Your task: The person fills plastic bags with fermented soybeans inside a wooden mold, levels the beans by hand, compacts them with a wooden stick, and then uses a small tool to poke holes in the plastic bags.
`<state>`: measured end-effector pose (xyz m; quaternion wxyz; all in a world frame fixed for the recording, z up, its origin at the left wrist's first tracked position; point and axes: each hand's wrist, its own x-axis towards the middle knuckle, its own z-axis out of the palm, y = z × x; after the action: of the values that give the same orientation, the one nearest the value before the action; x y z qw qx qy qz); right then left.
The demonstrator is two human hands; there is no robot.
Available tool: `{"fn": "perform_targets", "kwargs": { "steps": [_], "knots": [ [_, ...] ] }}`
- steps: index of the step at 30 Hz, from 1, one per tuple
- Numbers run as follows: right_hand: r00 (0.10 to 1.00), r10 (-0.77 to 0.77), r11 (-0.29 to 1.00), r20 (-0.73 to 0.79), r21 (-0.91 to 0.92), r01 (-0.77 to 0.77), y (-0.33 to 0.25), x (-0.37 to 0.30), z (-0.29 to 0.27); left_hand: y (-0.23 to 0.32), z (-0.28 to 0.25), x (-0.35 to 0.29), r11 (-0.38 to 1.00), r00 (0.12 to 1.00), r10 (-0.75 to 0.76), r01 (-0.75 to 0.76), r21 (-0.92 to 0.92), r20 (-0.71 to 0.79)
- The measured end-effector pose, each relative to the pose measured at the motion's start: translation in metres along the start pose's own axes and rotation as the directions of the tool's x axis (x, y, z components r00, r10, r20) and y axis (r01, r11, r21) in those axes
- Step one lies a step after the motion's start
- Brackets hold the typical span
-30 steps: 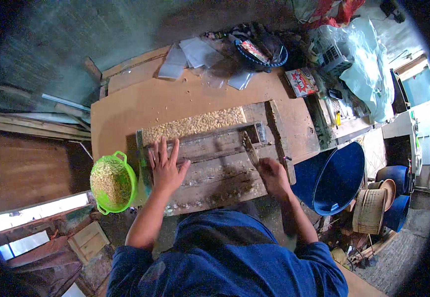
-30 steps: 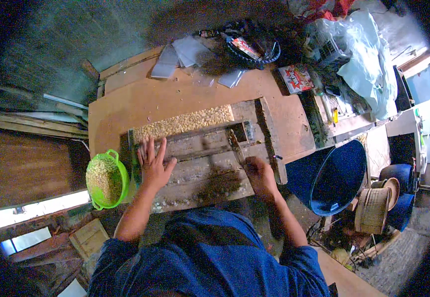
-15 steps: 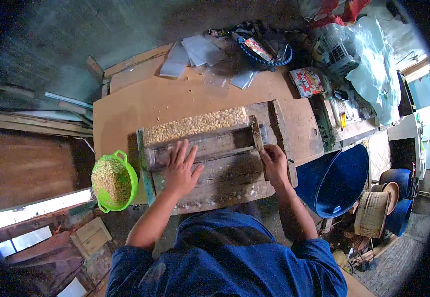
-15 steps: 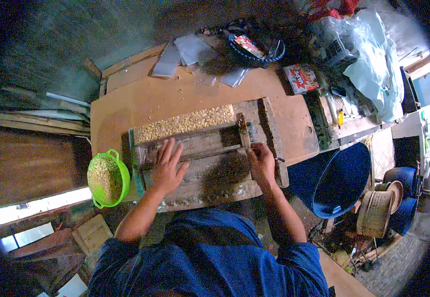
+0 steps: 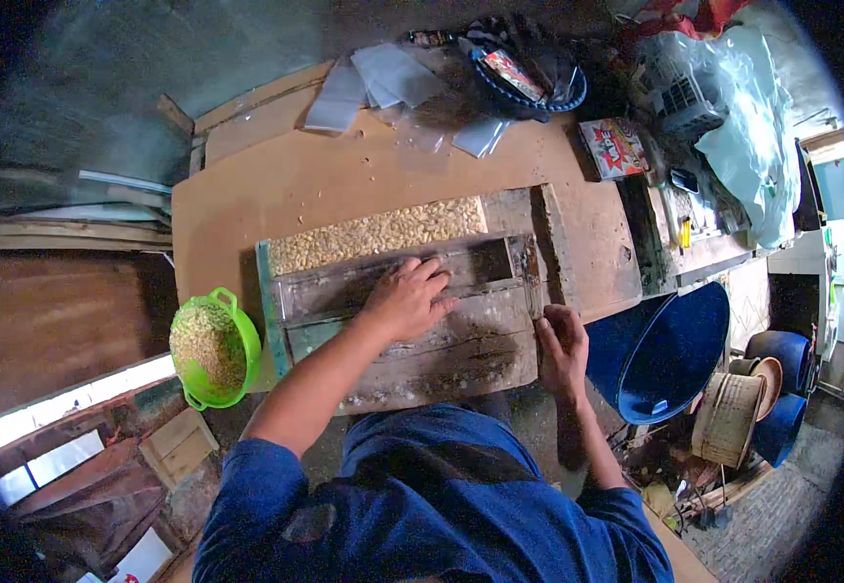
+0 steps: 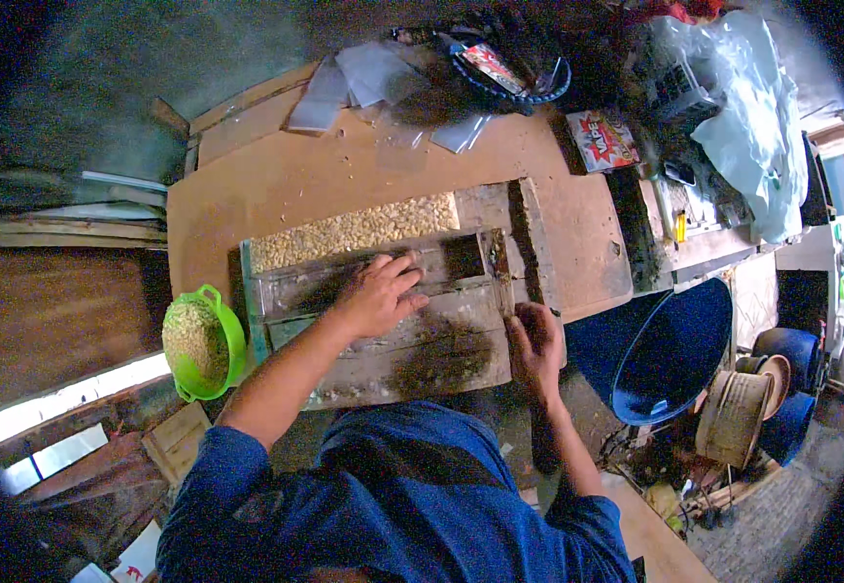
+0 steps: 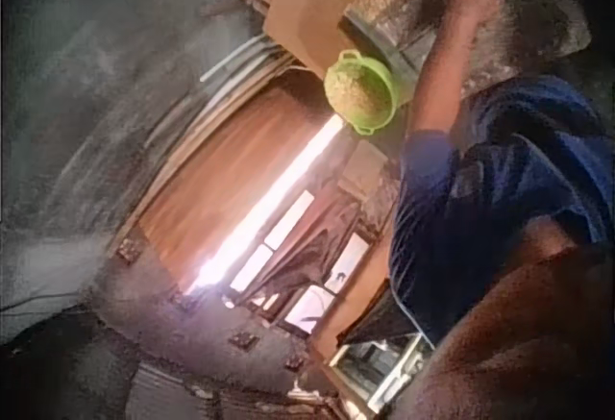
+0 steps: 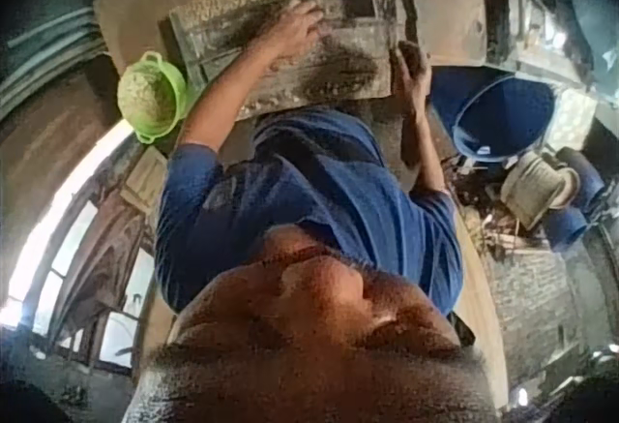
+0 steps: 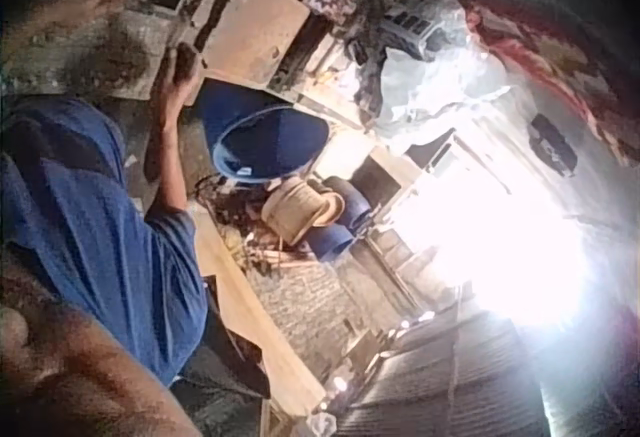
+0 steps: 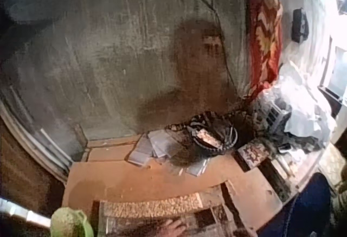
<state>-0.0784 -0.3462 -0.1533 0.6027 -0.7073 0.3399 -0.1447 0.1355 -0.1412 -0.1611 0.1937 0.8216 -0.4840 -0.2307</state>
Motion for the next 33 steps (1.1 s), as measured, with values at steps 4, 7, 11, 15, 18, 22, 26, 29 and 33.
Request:
{"fn": "perform_targets", "kwargs": {
  "steps": [4,7,11,15,18,22,26,29,33],
  "knots": [
    [0.996,-0.085,0.984,0.011,-0.155,0.086,0.013,-0.004,-0.005,0.008,-0.007,0.002,0.996,0.999,-0.030,0.027,0.088,0.027],
    [0.996,0.043,0.998,0.076,-0.057,-0.039,-0.021,-0.011,0.003,0.011,-0.005,-0.004,0.994,0.999,-0.035,0.036,0.103,-0.015],
    [0.965,0.081,0.996,0.249,-0.063,-0.068,0.004,-0.010,0.006,0.011,-0.003,-0.010,0.977,0.975,0.083,-0.038,0.210,-0.206],
    [0.971,0.051,0.998,0.233,-0.048,-0.041,0.010,0.002,0.016,0.009,-0.005,-0.006,0.983,0.973,0.040,0.002,0.184,-0.227],
    [0.984,-0.002,0.995,0.180,-0.096,0.019,0.004,0.018,0.026,0.005,-0.007,-0.005,0.979,0.972,0.025,0.023,0.202,-0.232],
    [0.995,0.029,0.982,0.092,-0.186,-0.012,-0.014,0.033,0.037,0.001,-0.004,-0.008,0.985,0.971,0.015,0.026,0.171,-0.237],
    [0.998,0.058,0.984,0.023,-0.169,-0.054,-0.005,0.039,0.042,0.001,-0.006,-0.016,0.979,0.974,-0.022,0.067,0.195,-0.224],
    [0.999,-0.032,0.946,-0.011,-0.323,0.027,-0.025,0.031,0.037,-0.002,-0.008,-0.032,0.978,0.968,-0.071,0.114,0.172,-0.242],
    [0.980,-0.193,0.903,-0.042,-0.397,0.161,-0.020,0.015,0.033,0.001,-0.019,-0.072,0.976,0.936,-0.122,0.173,0.129,-0.331]
  ]
}}
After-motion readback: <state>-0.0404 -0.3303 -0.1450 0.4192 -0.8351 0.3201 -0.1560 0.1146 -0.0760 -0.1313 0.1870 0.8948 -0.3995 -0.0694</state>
